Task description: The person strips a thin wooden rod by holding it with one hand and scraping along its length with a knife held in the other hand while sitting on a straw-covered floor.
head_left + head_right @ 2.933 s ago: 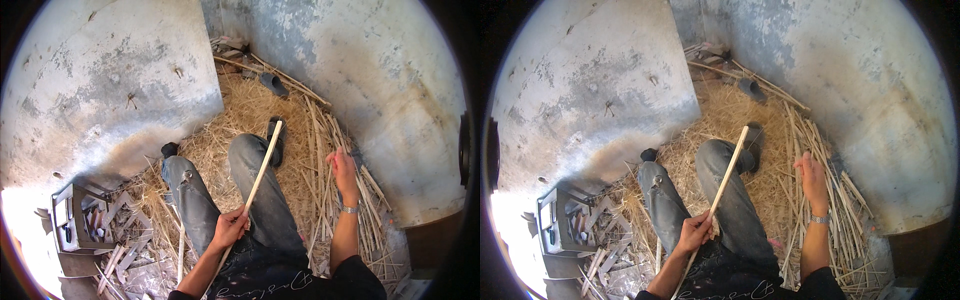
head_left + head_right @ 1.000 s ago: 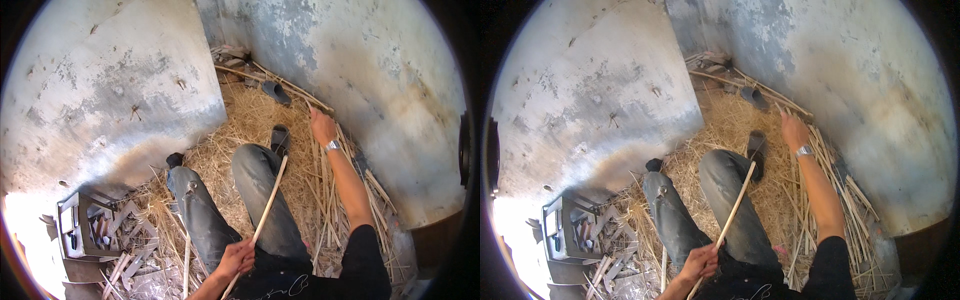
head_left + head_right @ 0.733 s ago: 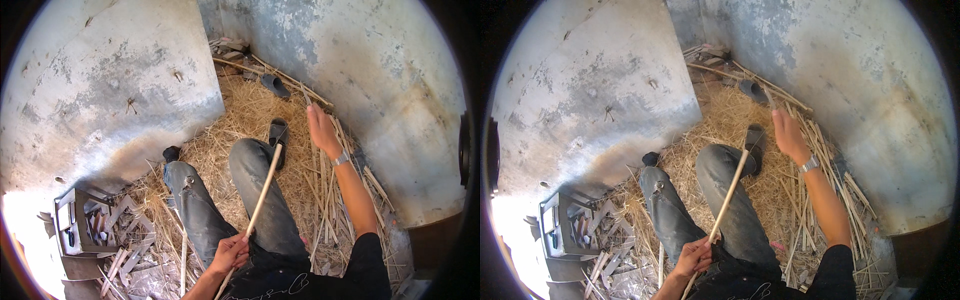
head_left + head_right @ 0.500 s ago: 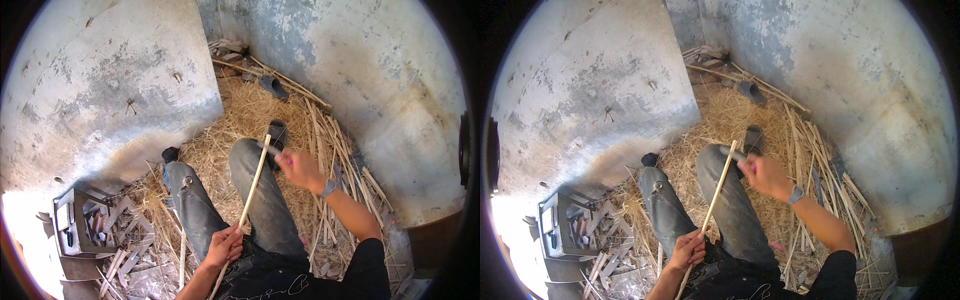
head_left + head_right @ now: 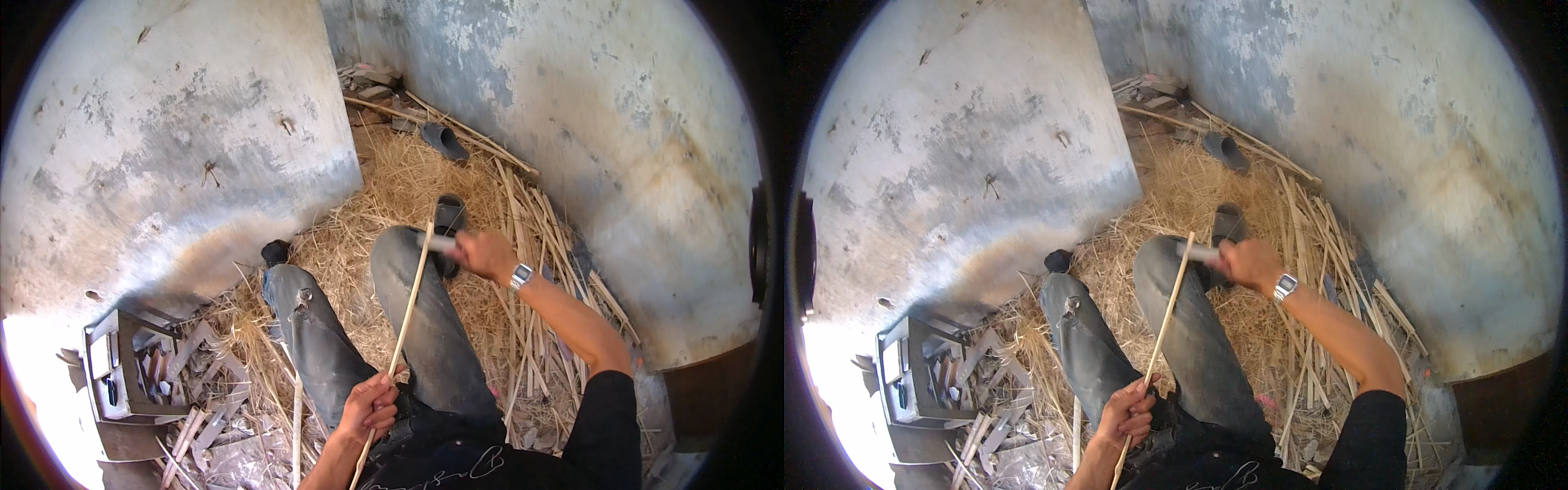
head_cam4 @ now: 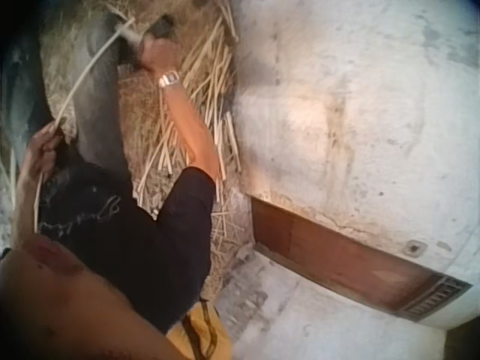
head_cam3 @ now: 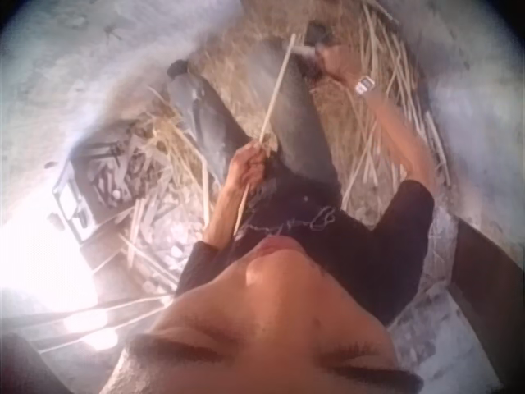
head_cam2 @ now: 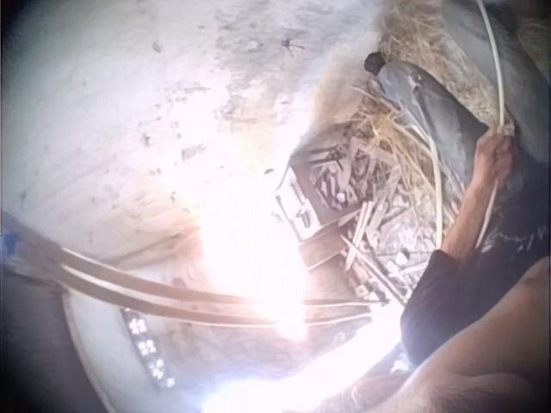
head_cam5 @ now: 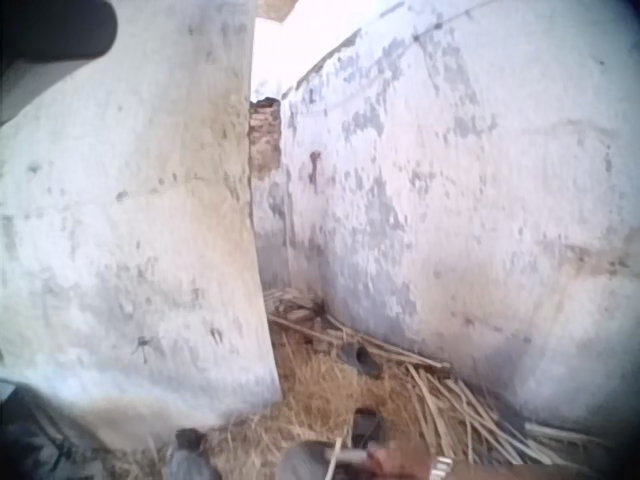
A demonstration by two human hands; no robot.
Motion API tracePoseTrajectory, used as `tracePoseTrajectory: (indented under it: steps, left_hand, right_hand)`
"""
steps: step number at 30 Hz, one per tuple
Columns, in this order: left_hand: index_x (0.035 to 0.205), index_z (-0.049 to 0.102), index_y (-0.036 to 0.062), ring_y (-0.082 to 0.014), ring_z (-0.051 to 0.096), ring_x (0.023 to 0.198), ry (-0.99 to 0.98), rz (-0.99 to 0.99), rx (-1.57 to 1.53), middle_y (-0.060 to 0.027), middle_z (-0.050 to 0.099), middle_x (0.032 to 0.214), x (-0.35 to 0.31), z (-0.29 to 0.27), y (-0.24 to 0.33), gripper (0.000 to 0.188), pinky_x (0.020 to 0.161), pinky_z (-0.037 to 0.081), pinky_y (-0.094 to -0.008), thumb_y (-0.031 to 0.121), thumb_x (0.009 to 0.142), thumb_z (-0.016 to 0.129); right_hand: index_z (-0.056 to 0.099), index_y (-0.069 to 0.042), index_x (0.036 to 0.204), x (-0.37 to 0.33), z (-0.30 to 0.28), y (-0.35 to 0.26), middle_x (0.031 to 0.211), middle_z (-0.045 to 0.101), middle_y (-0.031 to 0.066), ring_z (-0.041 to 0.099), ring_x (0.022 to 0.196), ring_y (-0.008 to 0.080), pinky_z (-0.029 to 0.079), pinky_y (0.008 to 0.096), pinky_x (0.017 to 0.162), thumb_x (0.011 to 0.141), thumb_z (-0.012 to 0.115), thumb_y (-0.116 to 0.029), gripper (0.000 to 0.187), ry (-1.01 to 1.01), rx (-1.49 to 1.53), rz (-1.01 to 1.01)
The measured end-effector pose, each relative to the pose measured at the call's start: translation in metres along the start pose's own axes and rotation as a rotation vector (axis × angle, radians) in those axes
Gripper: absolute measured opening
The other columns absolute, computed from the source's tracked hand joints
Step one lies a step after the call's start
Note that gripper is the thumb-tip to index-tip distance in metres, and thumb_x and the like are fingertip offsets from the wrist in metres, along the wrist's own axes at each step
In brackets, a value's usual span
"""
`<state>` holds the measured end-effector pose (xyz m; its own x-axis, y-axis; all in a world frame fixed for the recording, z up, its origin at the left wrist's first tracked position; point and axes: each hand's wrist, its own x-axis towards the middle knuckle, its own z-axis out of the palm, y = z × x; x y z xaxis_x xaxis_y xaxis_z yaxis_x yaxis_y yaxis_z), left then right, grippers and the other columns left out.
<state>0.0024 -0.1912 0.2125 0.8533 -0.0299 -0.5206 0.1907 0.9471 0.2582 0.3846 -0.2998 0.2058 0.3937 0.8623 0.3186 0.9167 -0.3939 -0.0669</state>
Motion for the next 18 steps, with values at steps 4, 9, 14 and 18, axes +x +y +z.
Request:
tracePoseTrajectory:
  steps: [4, 9, 14, 18]
  left_hand:
    - [0.142, 0.051, 0.0065, -0.0025, 0.028, 0.038, -0.005, -0.012, -0.089, 0.0052, 0.033, 0.065, 0.001, -0.005, 0.006, 0.038, 0.034, 0.022, -0.0201, 0.022, 0.108, 0.05]
    - [0.142, 0.051, 0.0071, -0.0027, 0.028, 0.037, -0.017, -0.167, -0.084, 0.0052, 0.034, 0.063, -0.016, -0.014, -0.008, 0.037, 0.033, 0.023, -0.0215, 0.024, 0.109, 0.047]
    - [0.144, 0.051, 0.0047, -0.0023, 0.029, 0.035, -0.051, -0.117, -0.179, 0.0042, 0.034, 0.062, -0.007, -0.019, -0.01, 0.038, 0.032, 0.022, -0.0206, 0.02, 0.11, 0.046]
    - [0.142, 0.052, 0.0053, -0.0023, 0.028, 0.036, 0.021, -0.089, -0.027, 0.0049, 0.033, 0.062, -0.01, -0.009, -0.002, 0.037, 0.034, 0.021, -0.0203, 0.023, 0.109, 0.047]
  right_hand:
    - [0.06, -0.01, 0.071, -0.009, -0.007, -0.065, 0.054, 0.058, 0.0157, 0.062, 0.049, 0.0363, 0.048, 0.047, 0.046, 0.099, 0.056, -0.054, 0.052, -0.137, 0.098, -0.04]
    - [0.061, 0.001, 0.078, 0.029, -0.041, 0.08, 0.055, 0.053, 0.0211, 0.053, 0.049, 0.0351, 0.04, 0.0468, 0.053, 0.107, 0.043, -0.05, 0.061, 0.133, 0.093, 0.562]
    - [0.068, -0.002, 0.077, 0.032, -0.076, -0.014, 0.052, 0.054, 0.0133, 0.053, 0.047, 0.0308, 0.041, 0.0427, 0.05, 0.106, 0.044, -0.052, 0.063, 0.13, 0.293, 0.397]
    - [0.071, -0.003, 0.079, 0.008, -0.074, -0.055, 0.054, 0.057, 0.0155, 0.058, 0.048, 0.0345, 0.045, 0.0455, 0.05, 0.105, 0.046, -0.052, 0.06, -0.042, 0.374, 0.236]
